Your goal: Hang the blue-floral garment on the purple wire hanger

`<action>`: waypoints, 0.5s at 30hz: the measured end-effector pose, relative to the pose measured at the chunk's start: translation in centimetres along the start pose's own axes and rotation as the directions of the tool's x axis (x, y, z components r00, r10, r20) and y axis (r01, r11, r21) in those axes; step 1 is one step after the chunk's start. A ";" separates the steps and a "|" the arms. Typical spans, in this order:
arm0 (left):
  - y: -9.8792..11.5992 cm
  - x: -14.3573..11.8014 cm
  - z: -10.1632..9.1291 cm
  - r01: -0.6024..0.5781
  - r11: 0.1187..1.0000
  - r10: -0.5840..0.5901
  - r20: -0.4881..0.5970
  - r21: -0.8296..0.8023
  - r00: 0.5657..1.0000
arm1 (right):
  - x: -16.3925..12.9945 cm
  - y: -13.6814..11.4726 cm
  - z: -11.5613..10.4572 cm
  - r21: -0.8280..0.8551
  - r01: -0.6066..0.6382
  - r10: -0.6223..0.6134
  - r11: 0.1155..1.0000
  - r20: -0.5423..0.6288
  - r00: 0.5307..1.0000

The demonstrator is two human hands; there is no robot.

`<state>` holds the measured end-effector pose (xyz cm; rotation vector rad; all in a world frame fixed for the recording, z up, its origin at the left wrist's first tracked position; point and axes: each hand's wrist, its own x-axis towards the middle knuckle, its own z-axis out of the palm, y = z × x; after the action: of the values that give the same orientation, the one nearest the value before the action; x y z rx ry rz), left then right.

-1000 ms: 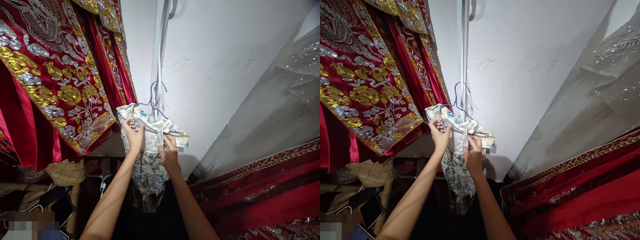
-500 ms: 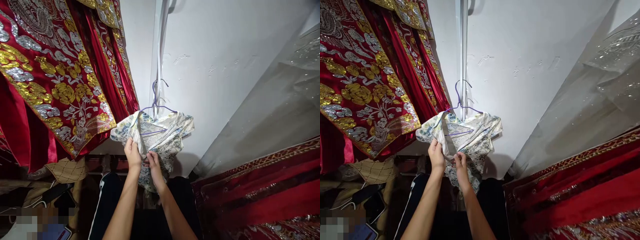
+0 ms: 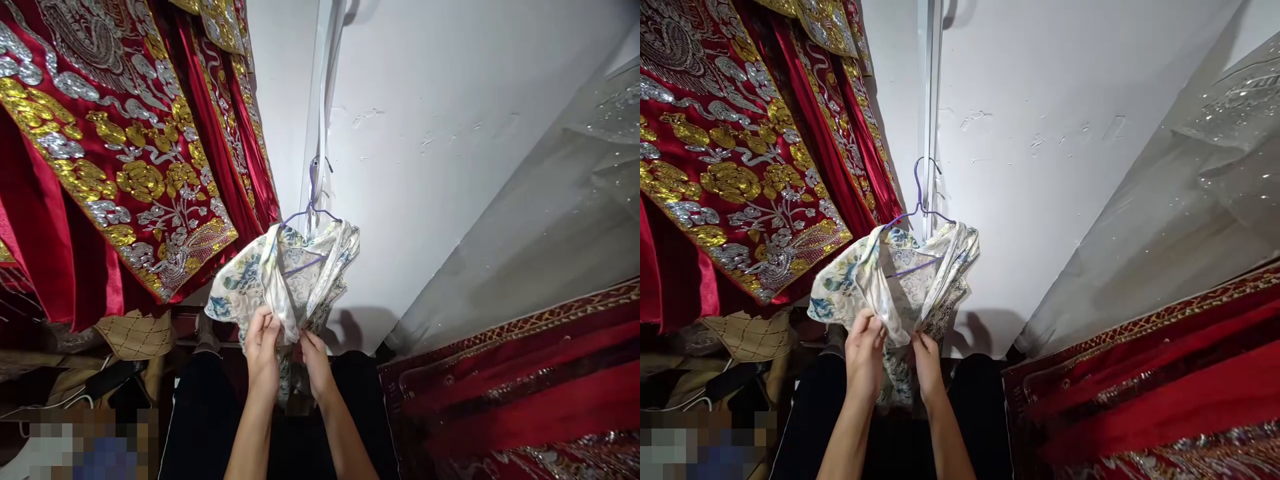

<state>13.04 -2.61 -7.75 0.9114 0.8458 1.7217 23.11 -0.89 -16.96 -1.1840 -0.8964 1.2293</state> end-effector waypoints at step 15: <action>-9.4 -2.4 -3.9 -0.152 0.812 0.050 0.193 0.563 0.980 | -2.7 -2.1 -1.0 -0.077 -0.051 0.059 0.996 0.108 0.992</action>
<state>14.27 -2.74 -18.10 1.5113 1.2547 1.4579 24.13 -3.57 -14.87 -1.2159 -1.0047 1.3260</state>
